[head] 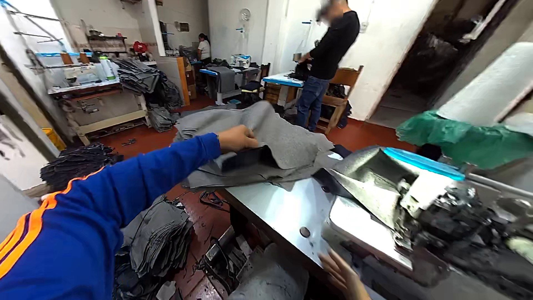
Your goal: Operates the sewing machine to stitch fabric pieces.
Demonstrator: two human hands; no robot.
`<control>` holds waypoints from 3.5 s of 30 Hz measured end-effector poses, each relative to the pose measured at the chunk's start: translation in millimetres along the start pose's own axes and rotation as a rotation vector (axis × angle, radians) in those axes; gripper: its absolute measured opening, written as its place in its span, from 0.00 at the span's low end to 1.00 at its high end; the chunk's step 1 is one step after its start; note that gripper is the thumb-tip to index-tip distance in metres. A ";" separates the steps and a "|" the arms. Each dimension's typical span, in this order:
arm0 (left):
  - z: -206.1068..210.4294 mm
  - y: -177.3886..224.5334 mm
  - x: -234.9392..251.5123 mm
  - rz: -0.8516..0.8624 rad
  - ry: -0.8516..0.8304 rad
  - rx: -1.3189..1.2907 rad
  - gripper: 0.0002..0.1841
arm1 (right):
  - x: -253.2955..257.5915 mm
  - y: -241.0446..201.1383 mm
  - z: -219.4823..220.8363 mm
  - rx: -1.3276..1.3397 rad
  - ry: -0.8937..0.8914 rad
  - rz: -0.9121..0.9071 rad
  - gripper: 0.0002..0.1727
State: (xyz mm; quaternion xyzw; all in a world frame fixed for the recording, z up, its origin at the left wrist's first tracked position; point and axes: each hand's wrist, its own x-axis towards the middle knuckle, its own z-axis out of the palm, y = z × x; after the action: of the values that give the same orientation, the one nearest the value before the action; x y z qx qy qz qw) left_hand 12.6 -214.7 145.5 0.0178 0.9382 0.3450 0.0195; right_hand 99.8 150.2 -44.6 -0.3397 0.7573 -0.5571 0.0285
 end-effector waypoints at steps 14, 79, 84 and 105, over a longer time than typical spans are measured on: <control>236.9 32.4 19.1 0.880 0.082 0.137 0.23 | -12.5 13.7 40.0 0.413 0.361 0.320 0.10; 185.6 93.4 -25.2 0.952 0.129 -0.351 0.04 | 38.4 -34.7 -29.5 0.099 0.825 0.021 0.21; 185.0 90.9 -21.7 0.868 0.156 -0.365 0.03 | 41.7 -38.9 -11.7 0.159 0.890 -0.079 0.14; 259.9 85.8 27.5 0.825 0.521 0.194 0.05 | -6.7 20.0 36.2 0.414 0.438 0.185 0.07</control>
State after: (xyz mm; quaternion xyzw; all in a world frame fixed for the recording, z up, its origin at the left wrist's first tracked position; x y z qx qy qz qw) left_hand -0.5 19.9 2.6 0.3023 0.8545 0.2278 -0.3556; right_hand 110.6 126.9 -77.7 -0.1281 0.6437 -0.7543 -0.0162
